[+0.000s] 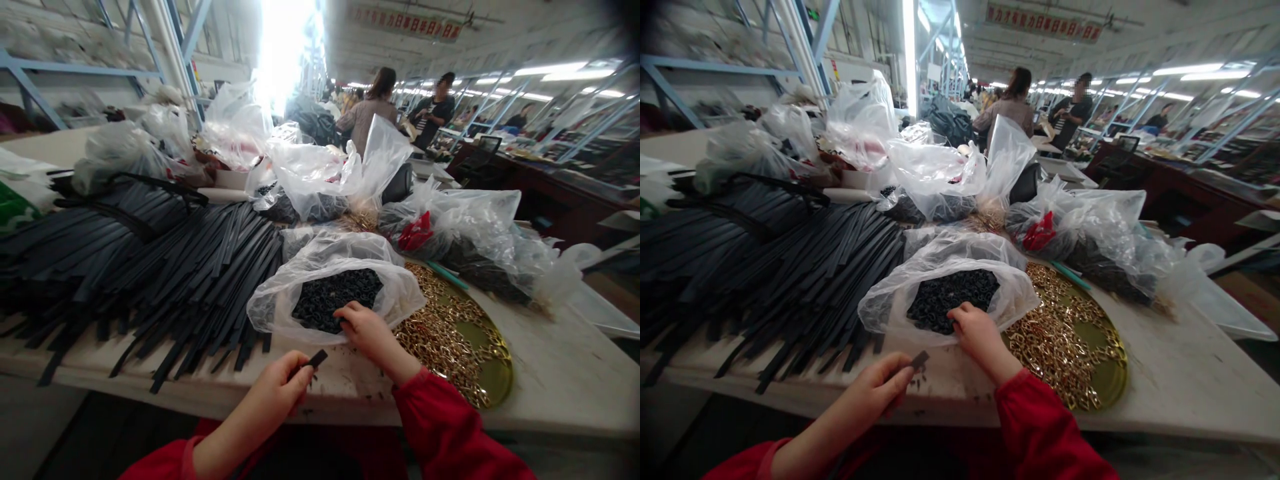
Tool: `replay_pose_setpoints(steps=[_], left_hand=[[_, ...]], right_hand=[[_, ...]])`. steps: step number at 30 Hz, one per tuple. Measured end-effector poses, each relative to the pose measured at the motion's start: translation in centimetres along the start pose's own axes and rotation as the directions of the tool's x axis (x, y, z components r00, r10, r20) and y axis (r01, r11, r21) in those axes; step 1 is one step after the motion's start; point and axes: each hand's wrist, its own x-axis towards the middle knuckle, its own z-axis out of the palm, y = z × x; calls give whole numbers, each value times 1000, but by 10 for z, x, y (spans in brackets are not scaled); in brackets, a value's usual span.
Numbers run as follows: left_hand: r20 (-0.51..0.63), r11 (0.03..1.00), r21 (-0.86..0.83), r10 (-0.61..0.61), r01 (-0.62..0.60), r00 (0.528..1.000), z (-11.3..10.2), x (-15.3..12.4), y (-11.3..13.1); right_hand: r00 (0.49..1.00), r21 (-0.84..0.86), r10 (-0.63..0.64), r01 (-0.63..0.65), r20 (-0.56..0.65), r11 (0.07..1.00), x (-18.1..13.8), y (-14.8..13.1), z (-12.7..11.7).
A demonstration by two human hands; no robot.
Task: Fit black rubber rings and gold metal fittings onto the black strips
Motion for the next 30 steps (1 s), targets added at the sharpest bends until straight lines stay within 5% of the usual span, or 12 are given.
replay_pose_setpoints(steps=[3,18,23,30], left_hand=[[10,1000,-11,-21,21,1000,-2,0,-3],[-67,998,-44,-47,44,997,4,-1,0],[-73,999,-34,-38,36,997,3,-2,-5],[-135,999,-52,-10,3,991,-3,3,7]], right_hand=[[996,-123,-4,15,89,992,10,1,9],[998,-123,60,-56,30,991,5,-11,9],[994,10,102,-102,-27,995,11,-12,13],[980,420,143,-73,-137,905,2,-3,7]])
